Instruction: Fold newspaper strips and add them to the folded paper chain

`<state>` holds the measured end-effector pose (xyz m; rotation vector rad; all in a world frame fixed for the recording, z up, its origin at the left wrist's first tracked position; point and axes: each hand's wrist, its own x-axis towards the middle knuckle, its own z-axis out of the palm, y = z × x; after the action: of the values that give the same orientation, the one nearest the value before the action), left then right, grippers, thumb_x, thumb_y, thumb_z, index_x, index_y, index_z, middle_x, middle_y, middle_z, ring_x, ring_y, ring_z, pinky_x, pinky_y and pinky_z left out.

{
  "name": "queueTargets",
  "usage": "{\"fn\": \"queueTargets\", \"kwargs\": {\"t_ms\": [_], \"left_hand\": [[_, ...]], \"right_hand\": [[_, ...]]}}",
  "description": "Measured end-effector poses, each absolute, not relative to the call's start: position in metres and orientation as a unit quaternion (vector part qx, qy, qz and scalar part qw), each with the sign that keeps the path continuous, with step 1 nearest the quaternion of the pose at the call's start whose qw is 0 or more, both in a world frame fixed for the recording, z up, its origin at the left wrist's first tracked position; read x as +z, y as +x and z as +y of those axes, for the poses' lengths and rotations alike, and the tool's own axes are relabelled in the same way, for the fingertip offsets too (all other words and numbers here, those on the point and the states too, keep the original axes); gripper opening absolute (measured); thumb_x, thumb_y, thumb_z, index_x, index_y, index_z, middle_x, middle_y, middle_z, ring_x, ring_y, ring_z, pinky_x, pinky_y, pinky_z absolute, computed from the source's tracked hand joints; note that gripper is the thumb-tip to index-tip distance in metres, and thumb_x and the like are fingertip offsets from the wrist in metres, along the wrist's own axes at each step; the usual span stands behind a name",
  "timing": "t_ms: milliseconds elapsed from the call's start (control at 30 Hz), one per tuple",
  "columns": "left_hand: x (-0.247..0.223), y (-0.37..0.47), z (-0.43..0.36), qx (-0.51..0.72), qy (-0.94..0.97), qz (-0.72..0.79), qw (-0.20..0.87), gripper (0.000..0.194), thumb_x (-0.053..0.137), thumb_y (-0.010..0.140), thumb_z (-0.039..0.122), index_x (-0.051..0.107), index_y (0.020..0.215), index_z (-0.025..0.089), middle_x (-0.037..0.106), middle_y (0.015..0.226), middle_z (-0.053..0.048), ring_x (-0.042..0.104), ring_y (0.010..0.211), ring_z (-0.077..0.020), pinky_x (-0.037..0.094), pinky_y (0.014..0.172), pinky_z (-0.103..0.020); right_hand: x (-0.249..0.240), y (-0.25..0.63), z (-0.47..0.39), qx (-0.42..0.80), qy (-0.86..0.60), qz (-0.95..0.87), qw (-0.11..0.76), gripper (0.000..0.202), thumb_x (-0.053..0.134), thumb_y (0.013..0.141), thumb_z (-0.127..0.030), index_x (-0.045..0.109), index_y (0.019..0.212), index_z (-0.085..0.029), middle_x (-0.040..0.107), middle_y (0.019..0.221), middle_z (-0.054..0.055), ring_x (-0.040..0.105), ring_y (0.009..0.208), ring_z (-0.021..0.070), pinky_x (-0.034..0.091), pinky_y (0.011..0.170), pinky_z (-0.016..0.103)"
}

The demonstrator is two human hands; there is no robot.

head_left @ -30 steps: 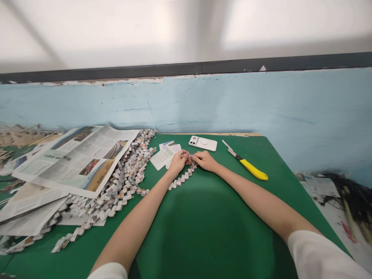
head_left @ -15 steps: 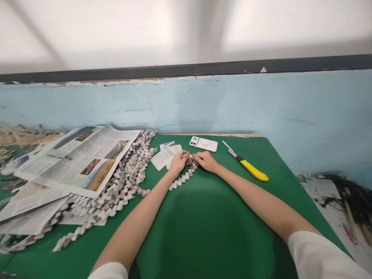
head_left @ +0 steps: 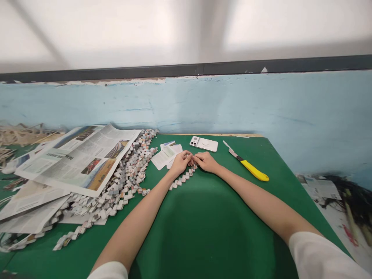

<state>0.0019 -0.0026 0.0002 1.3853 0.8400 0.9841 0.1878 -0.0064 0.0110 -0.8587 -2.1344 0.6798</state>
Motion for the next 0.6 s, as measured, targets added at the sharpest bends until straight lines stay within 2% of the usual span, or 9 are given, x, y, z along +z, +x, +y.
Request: {"fn": "queueTargets", "kwargs": {"t_ms": [233, 600], "left_hand": [[0.0, 0.0029, -0.0041, 0.465, 0.561, 0.388, 0.564, 0.044, 0.069, 0.085, 0.061, 0.056, 0.088, 0.018, 0.065, 0.061, 0.001, 0.057, 0.052, -0.0119, 0.042, 0.053, -0.025], [0.0014, 0.0019, -0.0036, 0.472, 0.525, 0.39, 0.591, 0.044, 0.072, 0.083, 0.059, 0.056, 0.09, 0.019, 0.068, 0.066, 0.0, 0.058, 0.054, -0.0118, 0.042, 0.053, -0.024]], "right_hand": [[0.0084, 0.1875, -0.0055, 0.252, -0.374, -0.813, 0.368, 0.055, 0.045, 0.105, -0.05, 0.06, 0.062, -0.019, 0.063, 0.058, 0.002, 0.055, 0.055, 0.0138, 0.039, 0.059, 0.027], [0.0095, 0.1878, -0.0046, 0.273, -0.376, -0.799, 0.382, 0.056, 0.046, 0.104, -0.052, 0.061, 0.061, -0.019, 0.063, 0.057, 0.001, 0.055, 0.055, 0.014, 0.04, 0.06, 0.027]]}}
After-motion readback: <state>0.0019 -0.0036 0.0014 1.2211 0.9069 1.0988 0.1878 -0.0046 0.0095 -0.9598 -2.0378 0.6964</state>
